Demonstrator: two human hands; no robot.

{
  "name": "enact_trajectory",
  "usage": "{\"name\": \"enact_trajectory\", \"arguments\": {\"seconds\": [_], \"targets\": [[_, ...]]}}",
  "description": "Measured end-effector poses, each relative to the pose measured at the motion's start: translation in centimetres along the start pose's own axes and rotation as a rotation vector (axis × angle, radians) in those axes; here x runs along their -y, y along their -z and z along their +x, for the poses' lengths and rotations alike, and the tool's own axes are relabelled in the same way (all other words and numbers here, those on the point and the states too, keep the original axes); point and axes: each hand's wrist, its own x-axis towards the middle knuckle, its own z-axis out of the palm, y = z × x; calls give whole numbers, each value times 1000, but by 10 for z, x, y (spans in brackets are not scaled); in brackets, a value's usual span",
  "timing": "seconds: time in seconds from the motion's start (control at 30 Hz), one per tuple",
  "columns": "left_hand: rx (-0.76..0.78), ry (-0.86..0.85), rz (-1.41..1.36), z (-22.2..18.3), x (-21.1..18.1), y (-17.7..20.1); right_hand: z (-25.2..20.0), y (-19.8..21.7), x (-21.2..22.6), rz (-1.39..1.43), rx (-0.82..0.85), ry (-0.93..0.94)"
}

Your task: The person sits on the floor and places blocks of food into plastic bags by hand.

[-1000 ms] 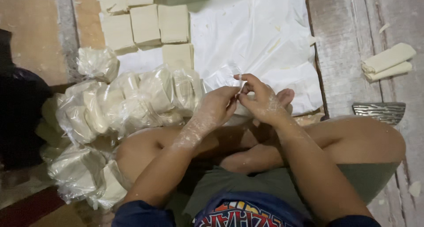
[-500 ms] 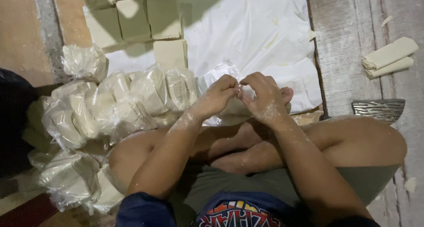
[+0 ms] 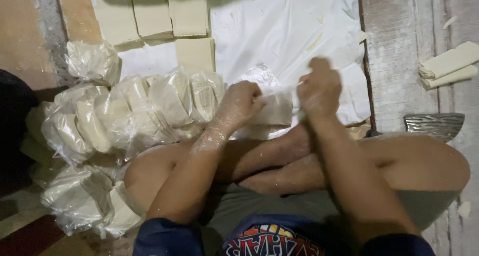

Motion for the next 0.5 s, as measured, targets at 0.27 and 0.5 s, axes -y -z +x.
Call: {"name": "enact_trajectory", "arguments": {"seconds": [0.27,0.5], "targets": [[11,-223,526,13,56,-43,-17,-58,35,552,392,-331],[-64,-329,483,61,94,-66,-30,-93,39,289,185,-195]]}}
